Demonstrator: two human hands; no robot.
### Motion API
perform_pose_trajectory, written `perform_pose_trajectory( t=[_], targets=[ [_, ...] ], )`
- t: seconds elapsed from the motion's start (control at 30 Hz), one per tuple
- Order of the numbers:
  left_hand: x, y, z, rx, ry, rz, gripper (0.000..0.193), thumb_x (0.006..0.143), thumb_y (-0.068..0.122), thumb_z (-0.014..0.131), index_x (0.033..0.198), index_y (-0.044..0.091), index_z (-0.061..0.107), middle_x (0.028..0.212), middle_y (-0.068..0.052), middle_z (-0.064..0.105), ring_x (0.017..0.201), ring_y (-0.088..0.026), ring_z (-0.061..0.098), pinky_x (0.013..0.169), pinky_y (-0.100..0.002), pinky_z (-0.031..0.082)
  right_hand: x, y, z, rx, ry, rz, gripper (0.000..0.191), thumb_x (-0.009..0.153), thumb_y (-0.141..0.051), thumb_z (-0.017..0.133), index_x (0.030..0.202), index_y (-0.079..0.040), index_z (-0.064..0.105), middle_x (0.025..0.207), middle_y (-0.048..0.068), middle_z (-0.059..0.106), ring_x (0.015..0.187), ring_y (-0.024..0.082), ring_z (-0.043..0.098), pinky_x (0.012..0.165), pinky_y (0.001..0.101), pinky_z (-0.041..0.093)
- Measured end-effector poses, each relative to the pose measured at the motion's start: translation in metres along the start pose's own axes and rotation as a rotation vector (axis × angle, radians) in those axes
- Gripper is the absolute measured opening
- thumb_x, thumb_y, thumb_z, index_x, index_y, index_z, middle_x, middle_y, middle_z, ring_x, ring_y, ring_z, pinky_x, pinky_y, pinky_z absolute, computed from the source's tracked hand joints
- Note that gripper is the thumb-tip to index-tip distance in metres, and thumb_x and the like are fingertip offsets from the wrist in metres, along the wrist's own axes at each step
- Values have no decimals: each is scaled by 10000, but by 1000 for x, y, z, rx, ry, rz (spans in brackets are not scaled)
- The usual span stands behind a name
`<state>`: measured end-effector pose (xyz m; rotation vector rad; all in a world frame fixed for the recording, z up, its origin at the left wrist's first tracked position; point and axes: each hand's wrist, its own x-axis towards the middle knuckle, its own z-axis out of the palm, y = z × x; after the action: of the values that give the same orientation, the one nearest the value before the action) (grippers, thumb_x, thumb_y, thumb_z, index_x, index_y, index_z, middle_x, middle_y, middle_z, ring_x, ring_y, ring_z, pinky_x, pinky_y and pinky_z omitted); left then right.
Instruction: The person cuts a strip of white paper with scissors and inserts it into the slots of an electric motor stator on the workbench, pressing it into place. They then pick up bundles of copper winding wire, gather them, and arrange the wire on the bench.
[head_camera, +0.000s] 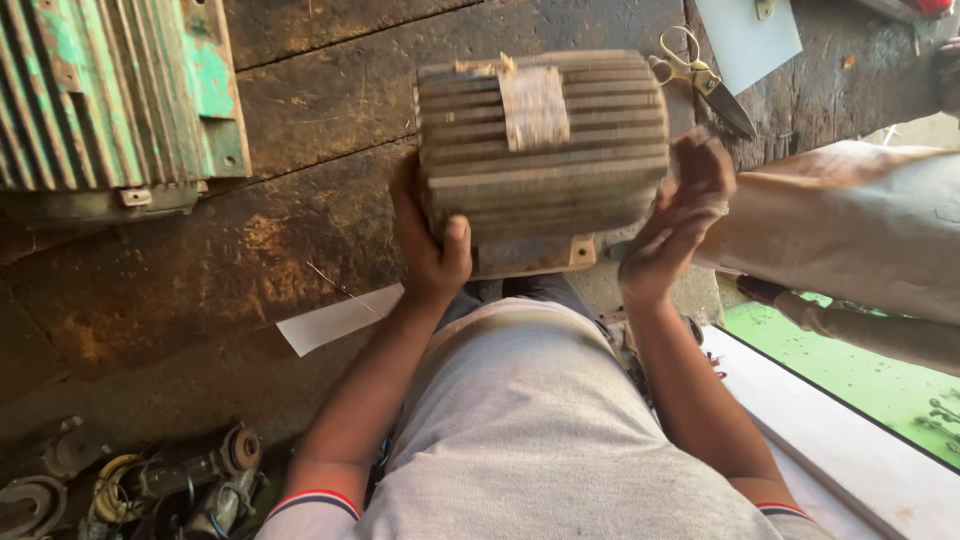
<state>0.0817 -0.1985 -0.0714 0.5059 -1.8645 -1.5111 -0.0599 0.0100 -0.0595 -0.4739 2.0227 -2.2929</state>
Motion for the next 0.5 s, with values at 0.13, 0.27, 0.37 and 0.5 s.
perform_pose_trajectory(
  t=[0.13, 0.27, 0.37, 0.5],
  targets=[
    [-24, -21, -1, -64, 57, 50, 851, 1045, 677, 443, 1548, -6, 383, 1439, -194, 539, 1290, -292, 590, 1074, -425, 504, 4, -28, 28, -425, -152, -260, 666, 1119, -590, 283, 1568, -115, 407, 1639, 107, 368, 1564, 258, 328, 1295, 440, 281],
    [-33, -51, -5, -271, 52, 192, 906, 988, 699, 523, 1525, -13, 361, 1402, -181, 536, 1273, -284, 593, 1067, -452, 525, -29, -28, 46, -624, -141, -386, 538, 1134, -445, 325, 1441, -36, 491, 1589, 210, 400, 1528, 355, 408, 1271, 495, 357],
    [-46, -70, -3, -318, 65, 231, 896, 951, 733, 537, 1491, 26, 428, 1409, -157, 550, 1258, -246, 595, 1067, -442, 525, -34, -19, 41, -606, -144, -475, 506, 1129, -391, 342, 1405, -5, 518, 1571, 231, 408, 1501, 374, 422, 1274, 525, 364],
    [-53, -91, -3, -174, 146, 141, 856, 983, 693, 465, 1511, 19, 448, 1468, -158, 515, 1326, -259, 543, 1127, -446, 469, -25, -18, 42, -580, -163, -382, 453, 1137, -343, 401, 1414, -13, 541, 1586, 225, 404, 1507, 377, 429, 1245, 499, 365]
  ],
)
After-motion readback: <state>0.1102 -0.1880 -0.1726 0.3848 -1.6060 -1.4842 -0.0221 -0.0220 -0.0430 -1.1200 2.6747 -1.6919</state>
